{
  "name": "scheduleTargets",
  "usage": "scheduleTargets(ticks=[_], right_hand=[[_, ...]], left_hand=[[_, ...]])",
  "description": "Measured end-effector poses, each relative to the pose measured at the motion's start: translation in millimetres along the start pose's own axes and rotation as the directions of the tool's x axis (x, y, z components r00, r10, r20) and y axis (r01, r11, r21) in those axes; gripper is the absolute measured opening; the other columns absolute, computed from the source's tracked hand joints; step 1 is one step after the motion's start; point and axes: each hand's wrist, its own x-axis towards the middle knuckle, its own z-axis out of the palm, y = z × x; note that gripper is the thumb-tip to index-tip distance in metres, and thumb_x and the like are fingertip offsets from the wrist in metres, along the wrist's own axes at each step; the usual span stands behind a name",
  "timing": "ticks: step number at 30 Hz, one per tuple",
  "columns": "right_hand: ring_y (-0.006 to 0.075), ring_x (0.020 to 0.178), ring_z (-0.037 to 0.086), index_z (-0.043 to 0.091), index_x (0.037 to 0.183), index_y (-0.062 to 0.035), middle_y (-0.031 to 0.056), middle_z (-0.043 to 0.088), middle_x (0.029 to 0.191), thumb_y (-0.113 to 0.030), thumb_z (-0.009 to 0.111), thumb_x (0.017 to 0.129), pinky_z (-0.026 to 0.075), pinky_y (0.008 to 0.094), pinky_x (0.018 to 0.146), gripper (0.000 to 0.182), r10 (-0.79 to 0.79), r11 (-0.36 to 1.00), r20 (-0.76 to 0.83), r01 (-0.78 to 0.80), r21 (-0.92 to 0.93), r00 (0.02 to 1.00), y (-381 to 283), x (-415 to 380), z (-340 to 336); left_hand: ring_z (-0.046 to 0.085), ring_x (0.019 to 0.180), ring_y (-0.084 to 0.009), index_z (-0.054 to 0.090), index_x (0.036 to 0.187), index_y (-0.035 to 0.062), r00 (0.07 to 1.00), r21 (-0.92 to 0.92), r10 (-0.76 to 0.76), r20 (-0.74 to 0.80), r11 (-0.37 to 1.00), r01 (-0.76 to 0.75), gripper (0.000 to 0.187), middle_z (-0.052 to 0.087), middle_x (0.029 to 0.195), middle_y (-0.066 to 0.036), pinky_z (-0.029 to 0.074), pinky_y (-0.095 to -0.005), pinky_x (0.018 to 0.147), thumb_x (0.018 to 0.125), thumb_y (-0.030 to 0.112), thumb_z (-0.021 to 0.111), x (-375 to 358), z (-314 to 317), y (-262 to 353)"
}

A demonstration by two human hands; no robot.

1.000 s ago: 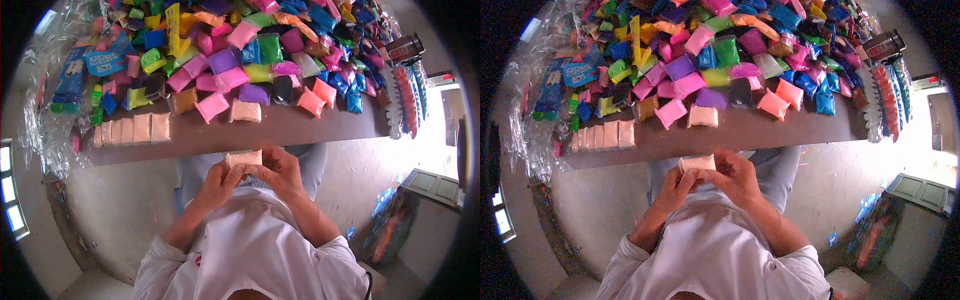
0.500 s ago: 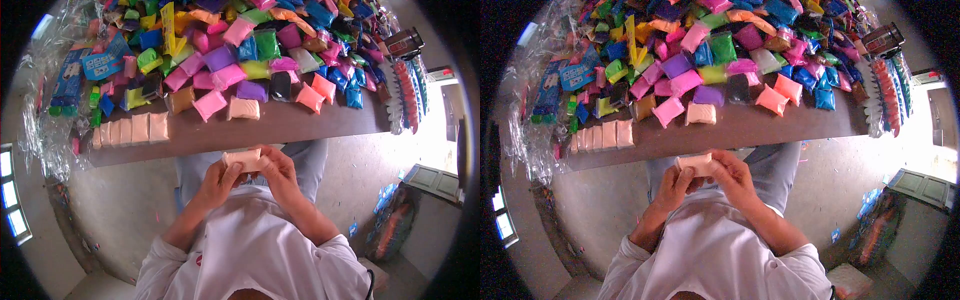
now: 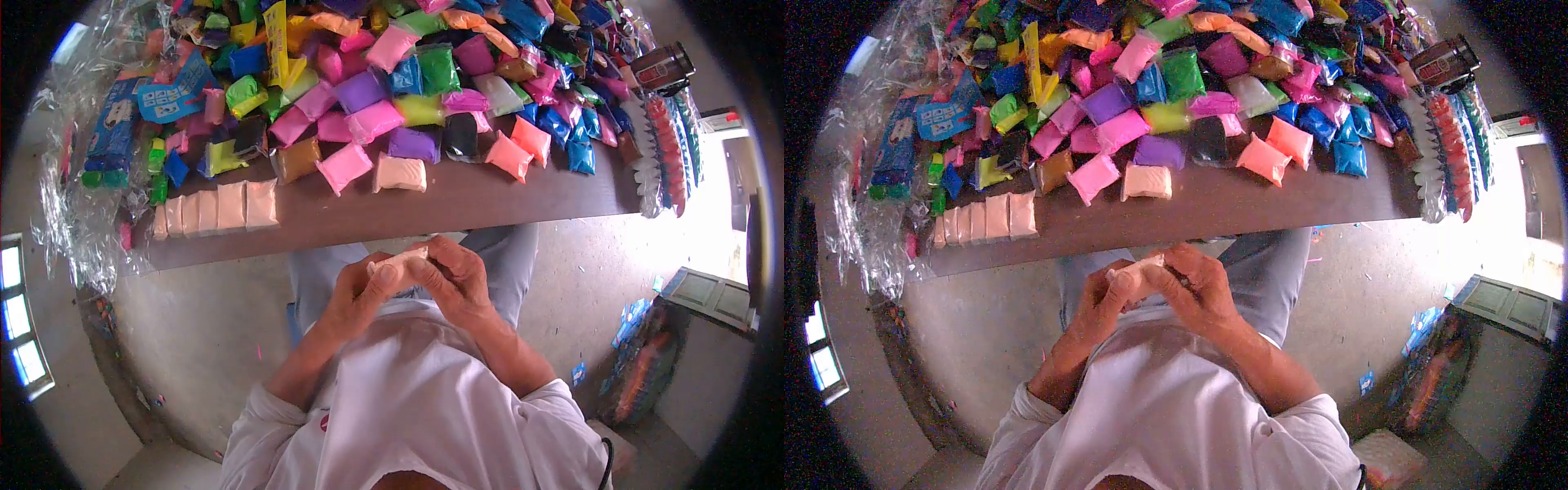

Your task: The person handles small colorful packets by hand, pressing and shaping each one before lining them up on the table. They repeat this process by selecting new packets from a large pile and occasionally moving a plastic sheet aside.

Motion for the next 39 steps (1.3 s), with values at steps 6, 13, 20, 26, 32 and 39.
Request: scheduleTargets(ticks=[6, 13, 20, 26, 32, 39], right_hand=[[0.0121, 0.081, 0.056, 0.055, 0.099, 0.0045, 0.0057, 0.06, 0.089, -0.016, 0.055, 0.09, 0.045, 0.0244, 0.073, 0.022, 0.074, 0.914, -0.084, -0.034, 0.403, 0.994, -17, 3, 13], [0.01, 0.075, 0.056, 0.057, 0.098, 0.0026, 0.0034, 0.059, 0.082, -0.014, 0.056, 0.089, 0.045, 0.0231, 0.069, 0.019, 0.042, 0.952, -0.279, 0.046, 0.301, 0.959, -6, 3, 11], [0.0049, 0.071, 0.047, 0.057, 0.091, 0.002, -0.001, 0.054, 0.077, -0.012, 0.052, 0.09, 0.04, 0.0191, 0.063, 0.015, -0.004, 0.994, -0.313, 0.037, 0.098, 0.95, -9, 4, 5], [0.0056, 0.07, 0.047, 0.058, 0.092, 0.0016, -0.0009, 0.054, 0.077, -0.011, 0.053, 0.089, 0.04, 0.0196, 0.061, 0.014, 0.011, 0.976, -0.421, 0.082, 0.203, 0.907, -2, 2, 11], [0.0058, 0.069, 0.047, 0.058, 0.098, 0.0029, -0.0004, 0.055, 0.079, -0.011, 0.057, 0.088, 0.039, 0.0189, 0.061, 0.017, 0.203, 0.922, -0.151, -0.137, 0.363, 0.967, -14, -3, 2], [0.0061, 0.068, 0.051, 0.058, 0.101, 0.0047, 0.0027, 0.059, 0.081, -0.012, 0.058, 0.087, 0.043, 0.0201, 0.06, 0.022, 0.137, 0.938, -0.142, -0.082, 0.338, 0.98, -15, 0, 14]], left_hand=[[0.043, 0.061, -0.0061, 0.056, 0.094, -0.0014, 0.999, 0.063, -0.018, -0.037, 0.998, 0.021, 0.044, 0.051, 0.069, 0.001, 0.035, -0.0224, 0.053, 0.093, 0.041, 0.042, 4, 0, 2], [0.046, 0.06, -0.0077, 0.056, 0.097, -0.0029, 0.997, 0.151, -0.008, -0.081, 0.988, 0.02, 0.047, 0.055, 0.069, -0.002, 0.038, -0.0236, 0.053, 0.093, 0.041, 0.041, 7, 7, 9], [0.051, 0.062, -0.0116, 0.057, 0.095, -0.0054, 0.999, 0.233, 0.021, -0.036, 0.972, -0.012, 0.049, 0.057, 0.067, -0.006, 0.042, -0.0259, 0.056, 0.094, 0.04, 0.039, 7, 5, 10], [0.049, 0.059, -0.0096, 0.058, 0.083, 0.0013, 0.99, 0.237, 0.124, -0.062, 0.966, -0.106, 0.043, 0.057, 0.069, -0.004, 0.04, -0.0244, 0.053, 0.094, 0.038, 0.037, 9, 11, 12], [0.049, 0.055, -0.0101, 0.057, 0.074, 0.0028, 0.98, 0.134, 0.018, -0.2, 0.991, 0.009, 0.049, 0.055, 0.063, -0.004, 0.038, -0.0241, 0.05, 0.095, 0.039, 0.033, 7, -3, 1], [0.045, 0.055, -0.0053, 0.058, 0.084, 0.0001, 0.987, 0.123, 0.034, -0.156, 0.992, -0.015, 0.044, 0.054, 0.062, 0.0, 0.034, -0.0208, 0.047, 0.095, 0.038, 0.038, 5, -3, 1]])
